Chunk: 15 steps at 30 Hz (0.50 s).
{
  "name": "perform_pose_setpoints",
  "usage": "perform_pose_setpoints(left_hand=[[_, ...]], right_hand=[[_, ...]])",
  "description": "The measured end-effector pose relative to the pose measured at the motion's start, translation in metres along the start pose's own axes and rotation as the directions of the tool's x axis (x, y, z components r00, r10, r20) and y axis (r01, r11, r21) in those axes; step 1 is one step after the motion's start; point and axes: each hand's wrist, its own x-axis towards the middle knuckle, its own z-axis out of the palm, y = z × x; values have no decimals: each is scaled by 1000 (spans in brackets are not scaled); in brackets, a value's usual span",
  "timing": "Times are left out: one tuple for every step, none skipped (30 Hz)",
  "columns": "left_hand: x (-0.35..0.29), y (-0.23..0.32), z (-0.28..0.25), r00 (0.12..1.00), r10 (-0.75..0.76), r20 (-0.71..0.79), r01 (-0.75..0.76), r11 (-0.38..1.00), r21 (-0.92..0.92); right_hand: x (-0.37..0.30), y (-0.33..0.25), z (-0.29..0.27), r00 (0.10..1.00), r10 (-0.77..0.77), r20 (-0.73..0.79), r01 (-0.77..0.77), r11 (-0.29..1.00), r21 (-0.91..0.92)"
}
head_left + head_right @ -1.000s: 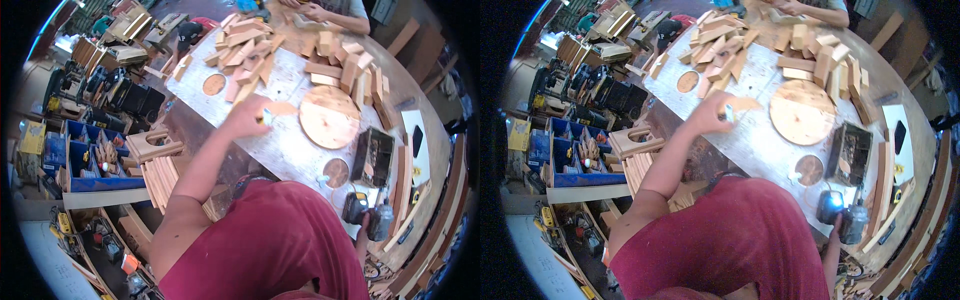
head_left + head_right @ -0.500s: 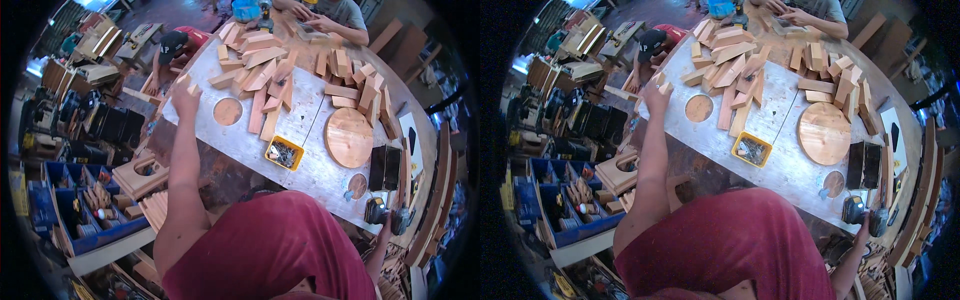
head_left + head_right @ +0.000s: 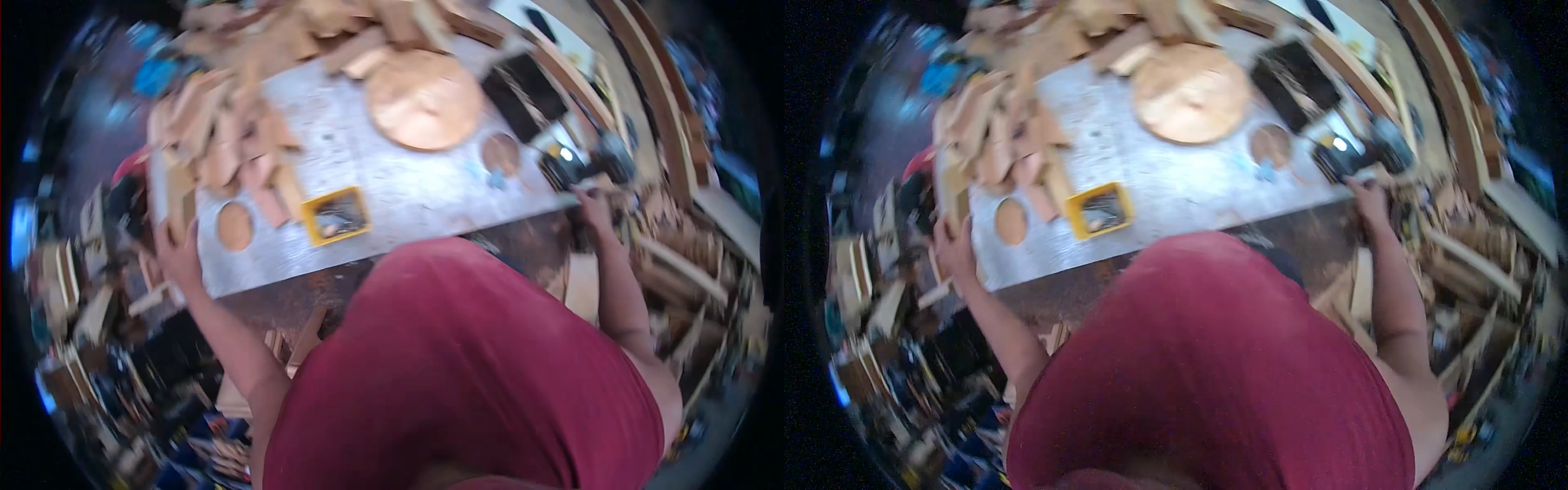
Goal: The person is using a drill to attach metal brackets to wooden pieces. They pick up a bracket, place it on a wooden piece, take a screw from a yellow container, and drive the screw through the bracket into the wood.
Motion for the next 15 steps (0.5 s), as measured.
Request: perform_pose_setpoints(left_hand=[[-12, 38, 0, 996, 11, 88, 1, 990, -143], [-23, 76, 1, 989, 40, 142, 8, 947, -322], [-37, 117, 14, 963, 167, 211, -75, 919, -387], [-54, 157, 29, 918, 290, 269, -113, 845, -523], [-74, 196, 45, 867, 371, 333, -183, 857, -481], [-91, 232, 69, 808, 463, 363, -240, 823, -515], [-107, 265, 92, 766, 529, 366, -299, 797, -525], [-120, 290, 115, 705, 548, 450, -321, 812, -487], [-130, 308, 134, 661, 613, 432, -385, 772, -506], [-137, 318, 150, 647, 586, 487, -400, 805, -437], [-147, 325, 162, 645, 593, 482, -440, 804, -400], [-157, 328, 171, 627, 552, 550, -446, 833, -327], [-164, 327, 175, 655, 573, 492, -429, 818, -383], [-169, 325, 177, 665, 554, 502, -390, 830, -399], [-171, 323, 178, 668, 498, 553, -332, 864, -378]], right_hand=[[-14, -2, 12, 985, 82, 150, -64, 991, -117], [-29, -4, 20, 938, -110, 330, 106, 994, 29], [-33, -14, 38, 888, -209, 408, 250, 967, -48], [-37, -23, 54, 811, -354, 465, 342, 933, 113], [-39, -34, 72, 774, -486, 407, 491, 865, 99], [-33, -48, 89, 705, -614, 354, 615, 778, 124], [-26, -60, 101, 666, -676, 316, 685, 722, 100], [-20, -68, 109, 622, -731, 282, 743, 664, 82], [-11, -74, 113, 590, -732, 342, 751, 653, 101], [-1, -80, 116, 550, -731, 403, 760, 639, 122], [5, -81, 118, 507, -726, 465, 765, 628, 145], [11, -79, 117, 512, -707, 488, 743, 649, 161], [18, -79, 119, 509, -690, 514, 725, 666, 176], [24, -79, 121, 508, -674, 536, 701, 685, 197], [29, -78, 122, 499, -691, 522, 705, 674, 218]])
